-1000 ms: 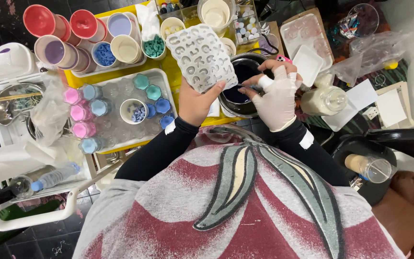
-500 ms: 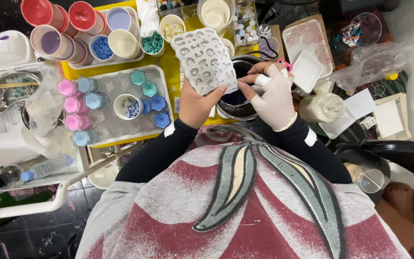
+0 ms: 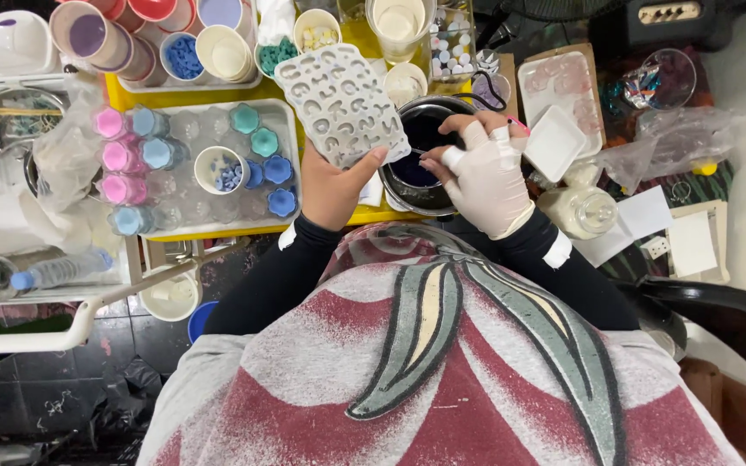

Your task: Filling a letter-shaped silicone mold with blue wax using a dropper.

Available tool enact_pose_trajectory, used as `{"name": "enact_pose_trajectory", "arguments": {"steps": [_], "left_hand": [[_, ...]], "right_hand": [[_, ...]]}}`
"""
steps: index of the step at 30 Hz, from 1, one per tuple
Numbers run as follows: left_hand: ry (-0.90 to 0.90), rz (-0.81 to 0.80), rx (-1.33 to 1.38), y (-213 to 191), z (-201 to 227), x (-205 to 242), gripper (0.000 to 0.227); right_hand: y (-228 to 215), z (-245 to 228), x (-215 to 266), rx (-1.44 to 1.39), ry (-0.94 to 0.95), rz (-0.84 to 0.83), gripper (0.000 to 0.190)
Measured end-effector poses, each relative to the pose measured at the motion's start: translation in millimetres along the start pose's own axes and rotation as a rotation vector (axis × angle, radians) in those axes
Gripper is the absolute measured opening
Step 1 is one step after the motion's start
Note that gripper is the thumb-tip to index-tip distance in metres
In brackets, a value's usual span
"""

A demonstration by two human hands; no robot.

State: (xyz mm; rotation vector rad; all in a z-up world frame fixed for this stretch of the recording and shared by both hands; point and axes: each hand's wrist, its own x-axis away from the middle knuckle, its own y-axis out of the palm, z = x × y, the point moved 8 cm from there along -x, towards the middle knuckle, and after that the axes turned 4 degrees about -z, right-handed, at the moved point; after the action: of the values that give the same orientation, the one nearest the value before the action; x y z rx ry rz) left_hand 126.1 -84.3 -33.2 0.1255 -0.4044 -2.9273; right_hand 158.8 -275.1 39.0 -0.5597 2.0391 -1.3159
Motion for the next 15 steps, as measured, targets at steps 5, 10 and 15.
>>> {"name": "enact_pose_trajectory", "arguments": {"steps": [5,10,15], "left_hand": [[-0.016,0.020,-0.029,-1.4,-2.2,2.5,0.052],[-0.015,0.013,0.017,2.8,-1.5,1.7,0.054],[-0.033,0.004,0.006,5.0,-2.2,2.3,0.052]], "right_hand": [[2.8,-3.4,-0.1,0.057,-0.047,-0.028,0.015],[11.6,-0.9,3.4,0.124,-0.020,-0.064,0.011],[17.1,-4.8,6.2,0.150,-0.056,-0.121,0.026]]}}
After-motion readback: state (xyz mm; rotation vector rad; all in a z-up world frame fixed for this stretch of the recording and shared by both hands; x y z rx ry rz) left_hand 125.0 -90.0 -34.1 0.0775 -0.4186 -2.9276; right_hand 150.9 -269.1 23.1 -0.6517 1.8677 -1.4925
